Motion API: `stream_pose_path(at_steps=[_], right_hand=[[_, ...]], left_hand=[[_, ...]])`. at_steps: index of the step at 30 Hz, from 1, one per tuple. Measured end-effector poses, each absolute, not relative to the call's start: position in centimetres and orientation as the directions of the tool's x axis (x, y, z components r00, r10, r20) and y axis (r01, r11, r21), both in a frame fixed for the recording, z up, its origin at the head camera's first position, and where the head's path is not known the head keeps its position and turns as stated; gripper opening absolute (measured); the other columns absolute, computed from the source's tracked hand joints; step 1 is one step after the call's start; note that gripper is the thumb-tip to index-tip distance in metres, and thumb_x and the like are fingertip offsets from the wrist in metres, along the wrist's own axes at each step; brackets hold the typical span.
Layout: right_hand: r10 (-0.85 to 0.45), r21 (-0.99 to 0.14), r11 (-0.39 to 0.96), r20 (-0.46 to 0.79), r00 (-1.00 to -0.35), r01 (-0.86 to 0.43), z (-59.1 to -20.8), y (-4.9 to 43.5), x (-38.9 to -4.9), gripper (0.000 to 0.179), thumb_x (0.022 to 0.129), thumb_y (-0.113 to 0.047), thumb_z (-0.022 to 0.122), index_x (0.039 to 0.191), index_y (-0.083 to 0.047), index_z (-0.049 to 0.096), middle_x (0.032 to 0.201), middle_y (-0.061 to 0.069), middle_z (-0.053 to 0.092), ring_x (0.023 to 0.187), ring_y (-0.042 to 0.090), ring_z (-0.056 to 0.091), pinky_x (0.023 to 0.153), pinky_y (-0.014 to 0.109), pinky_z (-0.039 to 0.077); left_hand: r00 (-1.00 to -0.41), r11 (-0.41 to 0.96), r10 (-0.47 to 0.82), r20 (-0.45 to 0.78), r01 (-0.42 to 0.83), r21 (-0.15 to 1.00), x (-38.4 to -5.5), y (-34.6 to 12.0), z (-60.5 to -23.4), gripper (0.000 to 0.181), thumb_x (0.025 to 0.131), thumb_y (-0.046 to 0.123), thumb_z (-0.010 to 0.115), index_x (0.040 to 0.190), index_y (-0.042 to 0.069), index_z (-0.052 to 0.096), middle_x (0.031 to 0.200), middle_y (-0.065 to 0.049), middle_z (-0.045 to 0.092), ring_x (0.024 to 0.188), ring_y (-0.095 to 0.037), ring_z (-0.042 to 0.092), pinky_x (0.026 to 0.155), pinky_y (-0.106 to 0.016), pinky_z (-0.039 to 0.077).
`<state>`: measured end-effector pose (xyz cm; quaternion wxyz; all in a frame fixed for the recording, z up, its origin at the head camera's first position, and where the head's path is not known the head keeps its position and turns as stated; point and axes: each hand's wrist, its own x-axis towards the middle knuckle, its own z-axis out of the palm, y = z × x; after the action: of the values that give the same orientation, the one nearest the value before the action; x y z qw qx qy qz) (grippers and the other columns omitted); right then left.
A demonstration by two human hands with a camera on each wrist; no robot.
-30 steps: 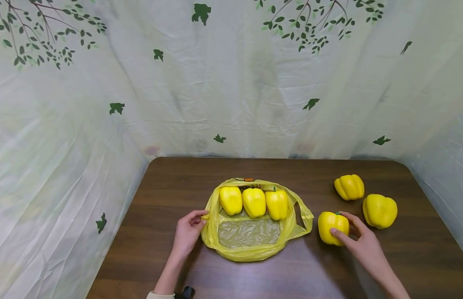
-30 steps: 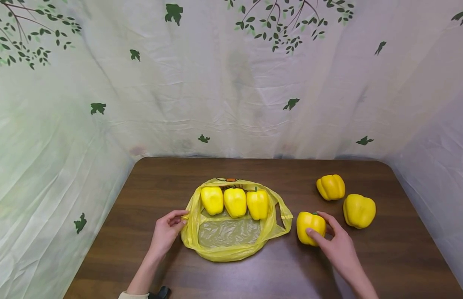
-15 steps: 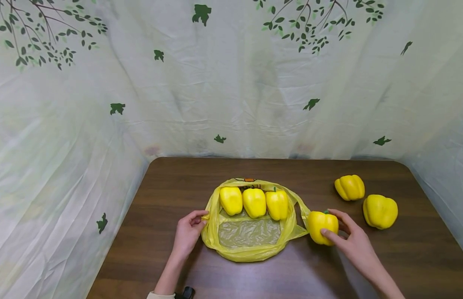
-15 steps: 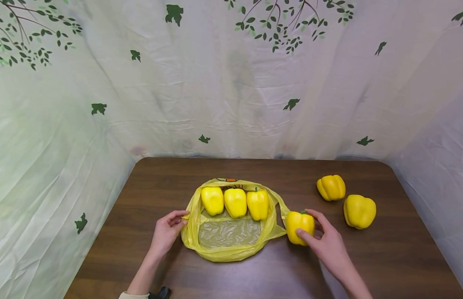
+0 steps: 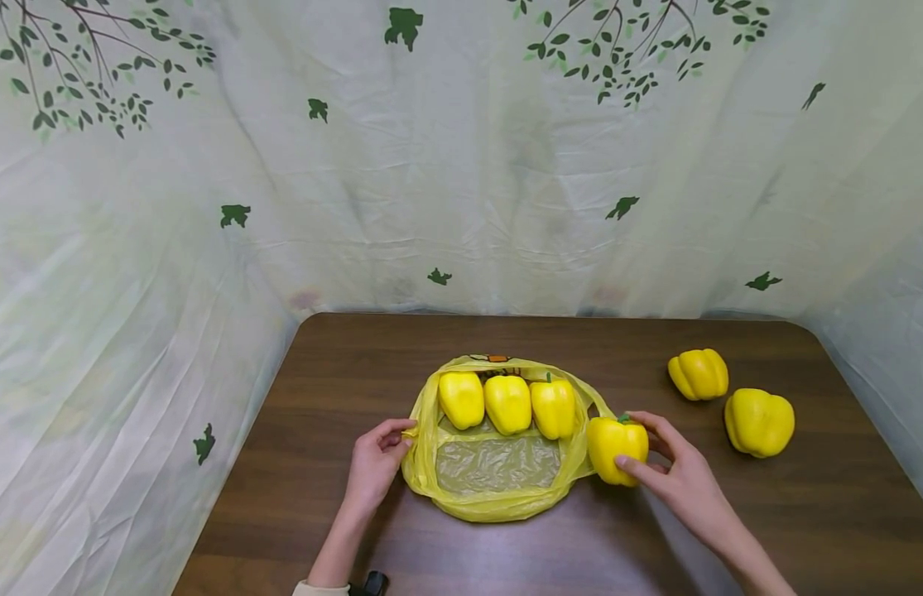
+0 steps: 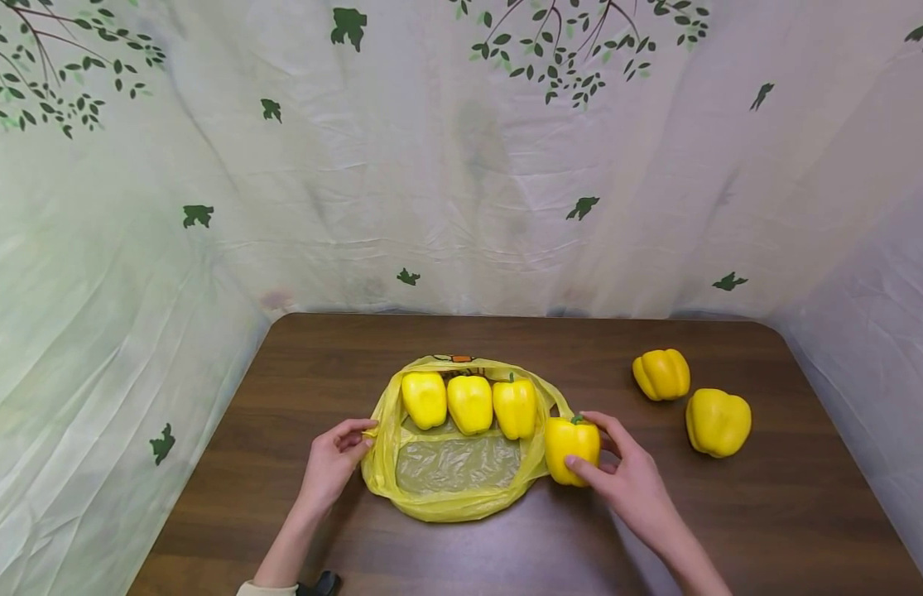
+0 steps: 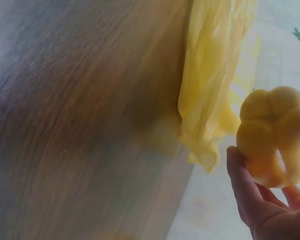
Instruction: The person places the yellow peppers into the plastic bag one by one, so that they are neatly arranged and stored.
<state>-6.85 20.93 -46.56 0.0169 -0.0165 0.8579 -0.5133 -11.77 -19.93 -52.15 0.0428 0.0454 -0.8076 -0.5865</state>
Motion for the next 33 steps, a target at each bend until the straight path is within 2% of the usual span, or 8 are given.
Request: stream_pose_path(at_steps=[11,19,25,33], right_hand=[[-0.081,-0.933,0.351,0.047,-0.996,-0.072,-46.6,18.9,-7.0,0.061,0.087,-0.026,0.076,0.139,-0.011,0.047,0.139,0.012,0.048,0.122,0.033,0.052,0.084,0.032,0.054],[-0.108,-0.923,0.37,0.067,-0.992,-0.103,-46.7,17.5,-7.3,0.061,0.086,-0.029,0.077,0.137,-0.013,0.049,0.139,0.008,0.049,0.121,0.031,0.054,0.086,0.031,0.053],[-0.135,-0.926,0.358,0.073,-0.988,-0.117,-46.7,16.5,-7.5,0.061,0.085,-0.031,0.078,0.137,-0.016,0.05,0.139,0.006,0.049,0.121,0.03,0.054,0.089,0.034,0.052],[-0.176,-0.935,0.322,0.099,-0.979,-0.152,-47.3,15.4,-7.7,0.062,0.085,-0.03,0.078,0.138,-0.017,0.049,0.141,0.006,0.047,0.125,0.032,0.051,0.092,0.037,0.05]], left_hand=[[-0.992,0.304,-0.125,0.008,-0.03,0.952,-11.8,-19.9,-52.2,0.025,0.085,-0.011,0.066,0.107,0.001,0.073,0.102,-0.014,0.068,0.083,-0.021,0.059,0.067,-0.021,0.049],[-0.994,0.299,-0.111,0.002,-0.031,0.954,-11.3,-19.4,-50.3,0.024,0.084,-0.016,0.063,0.105,-0.005,0.071,0.101,-0.02,0.067,0.084,-0.03,0.06,0.067,-0.022,0.05],[-0.992,0.304,-0.127,0.003,-0.036,0.952,-11.7,-19.9,-51.9,0.026,0.085,-0.013,0.065,0.106,0.001,0.073,0.102,-0.015,0.068,0.084,-0.023,0.06,0.068,-0.02,0.049],[-0.993,0.288,-0.12,0.023,-0.012,0.957,-11.8,-20.0,-52.3,0.026,0.084,-0.014,0.064,0.103,0.001,0.073,0.098,-0.015,0.068,0.081,-0.022,0.06,0.066,-0.022,0.049]])
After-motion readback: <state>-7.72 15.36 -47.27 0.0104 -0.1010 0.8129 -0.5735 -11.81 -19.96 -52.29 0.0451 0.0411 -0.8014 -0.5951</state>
